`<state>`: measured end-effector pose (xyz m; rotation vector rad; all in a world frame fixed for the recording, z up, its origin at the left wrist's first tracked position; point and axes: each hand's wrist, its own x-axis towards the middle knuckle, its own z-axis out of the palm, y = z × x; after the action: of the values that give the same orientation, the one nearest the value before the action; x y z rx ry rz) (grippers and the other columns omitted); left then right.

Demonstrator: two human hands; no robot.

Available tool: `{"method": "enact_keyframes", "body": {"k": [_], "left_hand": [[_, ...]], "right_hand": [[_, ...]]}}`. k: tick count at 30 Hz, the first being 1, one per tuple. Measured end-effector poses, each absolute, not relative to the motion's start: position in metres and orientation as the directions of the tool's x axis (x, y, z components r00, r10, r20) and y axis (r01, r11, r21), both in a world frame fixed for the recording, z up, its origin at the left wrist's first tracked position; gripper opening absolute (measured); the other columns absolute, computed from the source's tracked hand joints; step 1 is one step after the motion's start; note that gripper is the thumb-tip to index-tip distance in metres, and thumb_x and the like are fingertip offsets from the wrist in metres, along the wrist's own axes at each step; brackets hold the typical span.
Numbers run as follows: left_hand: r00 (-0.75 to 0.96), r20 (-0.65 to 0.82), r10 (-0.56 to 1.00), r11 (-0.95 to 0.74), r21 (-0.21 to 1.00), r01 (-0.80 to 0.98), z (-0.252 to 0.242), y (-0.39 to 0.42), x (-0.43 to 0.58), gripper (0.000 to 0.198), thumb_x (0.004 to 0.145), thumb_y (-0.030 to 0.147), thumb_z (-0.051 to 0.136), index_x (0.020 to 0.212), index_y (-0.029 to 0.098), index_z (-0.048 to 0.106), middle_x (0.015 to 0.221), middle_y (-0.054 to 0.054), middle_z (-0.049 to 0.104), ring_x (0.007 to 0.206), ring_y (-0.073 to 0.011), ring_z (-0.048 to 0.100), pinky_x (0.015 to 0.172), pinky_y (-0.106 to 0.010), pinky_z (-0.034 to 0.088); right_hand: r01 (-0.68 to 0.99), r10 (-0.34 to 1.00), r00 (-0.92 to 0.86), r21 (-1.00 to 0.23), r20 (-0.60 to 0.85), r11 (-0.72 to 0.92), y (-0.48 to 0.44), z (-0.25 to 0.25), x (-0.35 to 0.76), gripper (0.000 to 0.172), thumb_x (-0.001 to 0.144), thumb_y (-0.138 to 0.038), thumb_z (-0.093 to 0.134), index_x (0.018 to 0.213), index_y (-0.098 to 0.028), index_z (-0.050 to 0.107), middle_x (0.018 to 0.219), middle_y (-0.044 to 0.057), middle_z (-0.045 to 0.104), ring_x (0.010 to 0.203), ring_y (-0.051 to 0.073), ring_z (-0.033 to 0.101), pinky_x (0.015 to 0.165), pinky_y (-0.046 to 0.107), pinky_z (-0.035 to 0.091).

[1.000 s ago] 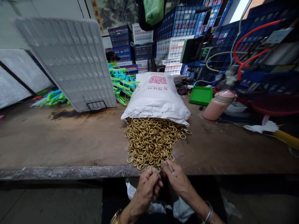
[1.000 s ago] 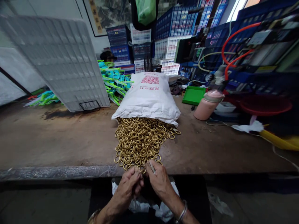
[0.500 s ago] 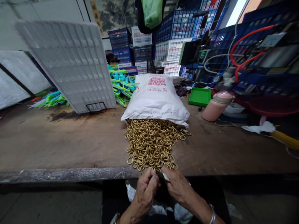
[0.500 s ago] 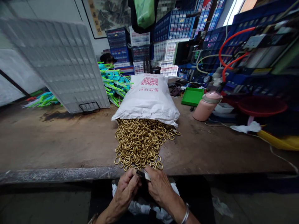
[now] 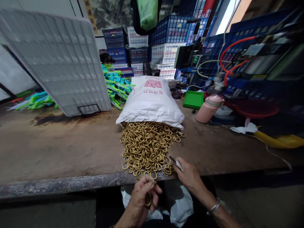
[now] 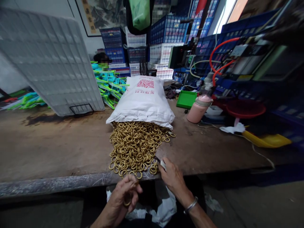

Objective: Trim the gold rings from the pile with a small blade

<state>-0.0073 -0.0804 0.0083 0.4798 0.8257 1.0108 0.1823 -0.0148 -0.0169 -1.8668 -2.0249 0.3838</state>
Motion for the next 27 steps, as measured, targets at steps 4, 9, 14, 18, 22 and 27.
{"method": "enact_keyframes", "body": {"k": [4,9,14,18,22,27], "left_hand": [[0.322,-0.408,0.855,0.517,0.61,-0.6,0.008,-0.079,-0.01,0.023,0.071,0.025,0.058,0.09,0.015,0.052,0.064,-0.002,0.059,0.041,-0.0072,0.047,0.03,-0.014,0.03],[0.324,-0.442,0.836,0.54,0.56,-0.629,0.005,-0.077,-0.012,0.015,0.071,0.025,0.06,0.071,0.012,0.053,0.07,-0.004,0.057,0.052,-0.0089,0.053,0.034,-0.014,0.034],[0.342,-0.452,0.824,0.565,0.607,-0.559,-0.001,-0.073,-0.006,0.024,0.068,0.031,0.064,0.065,0.013,0.049,0.065,-0.003,0.056,0.051,-0.0093,0.052,0.033,-0.014,0.035],[0.26,-0.416,0.871,0.49,0.722,-0.488,-0.002,-0.067,0.002,0.028,0.068,0.038,0.063,0.073,0.015,0.048,0.058,0.002,0.051,0.045,-0.0067,0.047,0.031,-0.012,0.031],[0.186,-0.406,0.895,0.447,0.816,-0.367,0.0,-0.062,0.008,0.036,0.071,0.048,0.057,0.087,0.016,0.049,0.055,0.005,0.048,0.038,-0.0045,0.04,0.029,-0.012,0.026],[0.162,-0.414,0.896,0.444,0.857,-0.263,0.002,-0.06,0.006,0.034,0.072,0.051,0.053,0.071,0.017,0.047,0.046,0.008,0.041,0.033,-0.0033,0.031,0.031,-0.014,0.021]], "right_hand": [[0.895,0.985,-0.11,-0.418,0.132,0.156,-0.022,-0.018,0.168,0.017,0.082,-0.032,0.041,0.069,-0.022,0.046,0.06,0.0,0.057,0.055,0.015,0.054,0.05,0.023,0.03],[0.891,0.951,-0.221,-0.351,0.215,0.287,-0.028,-0.019,0.162,0.007,0.079,-0.021,0.044,0.075,-0.022,0.049,0.07,0.001,0.059,0.064,0.016,0.057,0.054,0.024,0.033],[0.901,0.947,-0.23,-0.319,0.224,0.294,-0.03,-0.025,0.165,0.018,0.074,-0.009,0.04,0.082,-0.022,0.051,0.077,0.002,0.059,0.067,0.016,0.057,0.053,0.024,0.033],[0.856,0.946,-0.238,-0.413,0.22,0.311,-0.028,-0.024,0.166,0.017,0.072,-0.008,0.038,0.076,-0.021,0.048,0.071,0.002,0.056,0.065,0.015,0.054,0.055,0.024,0.035],[0.722,0.926,-0.301,-0.581,0.227,0.377,-0.03,-0.012,0.159,0.014,0.073,-0.009,0.036,0.075,-0.02,0.046,0.072,0.002,0.055,0.067,0.015,0.051,0.061,0.024,0.038],[0.572,0.937,-0.319,-0.759,0.142,0.31,-0.036,0.006,0.141,0.012,0.08,-0.025,0.039,0.07,-0.02,0.045,0.066,-0.001,0.051,0.061,0.012,0.048,0.058,0.023,0.038]]}}
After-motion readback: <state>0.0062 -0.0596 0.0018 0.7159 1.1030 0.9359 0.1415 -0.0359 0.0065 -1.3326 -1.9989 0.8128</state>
